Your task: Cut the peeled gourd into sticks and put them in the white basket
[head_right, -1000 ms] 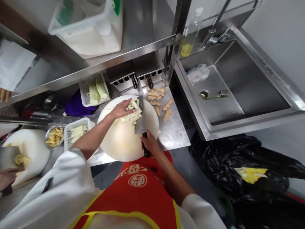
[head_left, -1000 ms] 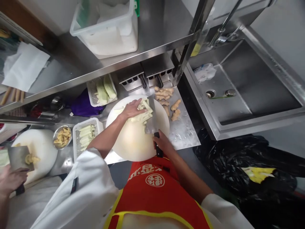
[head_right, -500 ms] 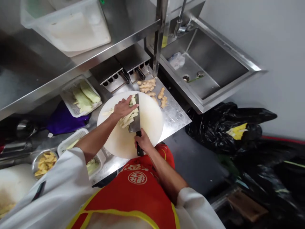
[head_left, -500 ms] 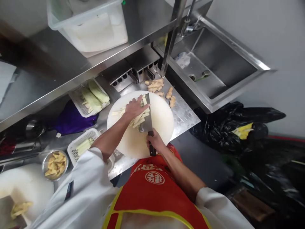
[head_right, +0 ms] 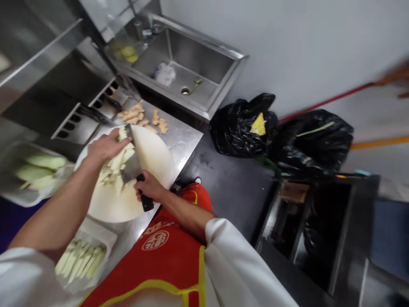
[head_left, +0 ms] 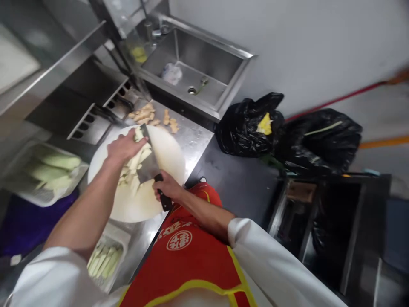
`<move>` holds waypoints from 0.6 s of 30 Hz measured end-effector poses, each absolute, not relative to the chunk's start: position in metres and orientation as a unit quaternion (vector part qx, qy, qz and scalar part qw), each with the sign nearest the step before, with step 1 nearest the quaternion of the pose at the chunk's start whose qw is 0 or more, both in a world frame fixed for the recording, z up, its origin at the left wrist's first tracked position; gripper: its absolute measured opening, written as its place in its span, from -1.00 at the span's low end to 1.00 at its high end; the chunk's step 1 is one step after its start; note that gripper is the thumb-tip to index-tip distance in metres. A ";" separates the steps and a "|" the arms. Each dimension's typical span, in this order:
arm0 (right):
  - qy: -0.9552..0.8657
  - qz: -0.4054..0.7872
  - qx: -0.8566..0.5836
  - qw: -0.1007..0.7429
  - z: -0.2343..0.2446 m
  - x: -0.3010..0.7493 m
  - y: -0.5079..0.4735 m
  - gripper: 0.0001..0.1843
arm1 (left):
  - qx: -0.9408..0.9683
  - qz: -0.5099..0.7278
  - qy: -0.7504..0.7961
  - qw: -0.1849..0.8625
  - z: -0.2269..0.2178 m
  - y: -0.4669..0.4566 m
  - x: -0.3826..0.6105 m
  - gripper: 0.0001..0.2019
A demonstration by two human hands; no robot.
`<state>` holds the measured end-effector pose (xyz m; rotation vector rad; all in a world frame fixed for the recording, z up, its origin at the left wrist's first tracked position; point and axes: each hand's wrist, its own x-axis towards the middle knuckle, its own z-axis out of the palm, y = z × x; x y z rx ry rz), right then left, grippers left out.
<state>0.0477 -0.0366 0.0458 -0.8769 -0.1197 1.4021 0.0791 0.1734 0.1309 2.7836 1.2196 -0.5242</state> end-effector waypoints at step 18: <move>0.001 0.453 -0.277 0.847 0.065 0.263 -0.212 -0.52 | 0.950 -0.192 0.210 -0.124 0.183 -0.064 0.391 -0.08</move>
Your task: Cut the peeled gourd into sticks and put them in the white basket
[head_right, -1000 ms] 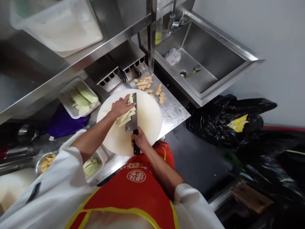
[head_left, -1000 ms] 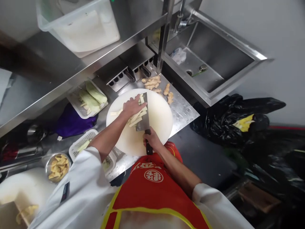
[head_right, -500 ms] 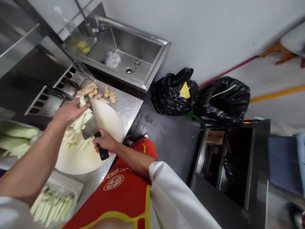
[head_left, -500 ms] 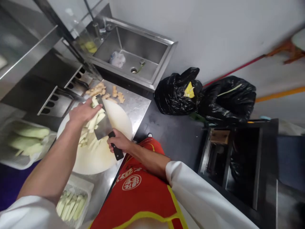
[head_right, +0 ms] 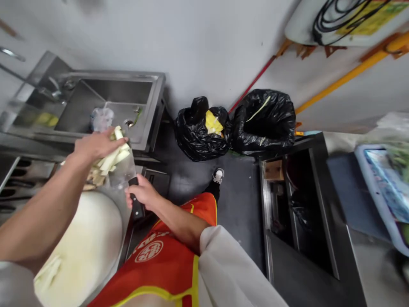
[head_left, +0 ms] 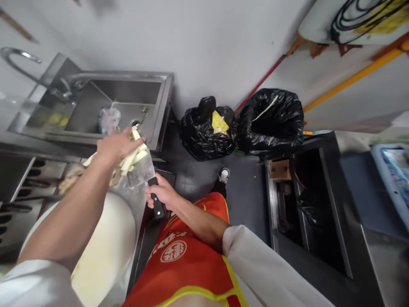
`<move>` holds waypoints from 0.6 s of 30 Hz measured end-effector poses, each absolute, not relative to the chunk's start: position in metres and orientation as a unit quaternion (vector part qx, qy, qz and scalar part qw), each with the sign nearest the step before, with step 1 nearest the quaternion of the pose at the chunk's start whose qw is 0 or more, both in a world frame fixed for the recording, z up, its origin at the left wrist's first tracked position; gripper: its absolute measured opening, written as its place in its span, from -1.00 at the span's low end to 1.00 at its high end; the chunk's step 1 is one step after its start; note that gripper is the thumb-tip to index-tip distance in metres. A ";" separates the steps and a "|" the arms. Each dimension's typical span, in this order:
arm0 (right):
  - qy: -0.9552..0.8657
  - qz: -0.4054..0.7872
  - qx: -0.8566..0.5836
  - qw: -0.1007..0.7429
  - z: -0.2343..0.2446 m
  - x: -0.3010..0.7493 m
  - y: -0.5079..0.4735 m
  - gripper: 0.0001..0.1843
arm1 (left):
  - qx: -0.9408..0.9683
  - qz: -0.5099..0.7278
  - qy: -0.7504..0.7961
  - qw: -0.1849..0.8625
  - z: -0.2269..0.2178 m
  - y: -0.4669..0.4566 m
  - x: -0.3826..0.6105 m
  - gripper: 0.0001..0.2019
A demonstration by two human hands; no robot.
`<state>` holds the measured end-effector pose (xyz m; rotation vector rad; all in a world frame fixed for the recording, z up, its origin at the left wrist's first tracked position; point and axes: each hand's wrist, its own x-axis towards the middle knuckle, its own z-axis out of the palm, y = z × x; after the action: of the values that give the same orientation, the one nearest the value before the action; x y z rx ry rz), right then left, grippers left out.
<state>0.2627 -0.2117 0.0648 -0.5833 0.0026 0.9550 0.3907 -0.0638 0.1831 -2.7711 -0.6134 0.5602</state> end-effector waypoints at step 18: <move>0.348 0.129 -0.706 0.604 -0.110 0.585 -0.738 -0.81 | -0.870 0.282 0.117 -0.387 -0.137 -0.678 0.798 -0.36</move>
<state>0.5851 -0.7375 -0.1098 -1.6337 0.8045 0.2994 0.7977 -0.6777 -0.1373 -3.7150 0.4975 1.2025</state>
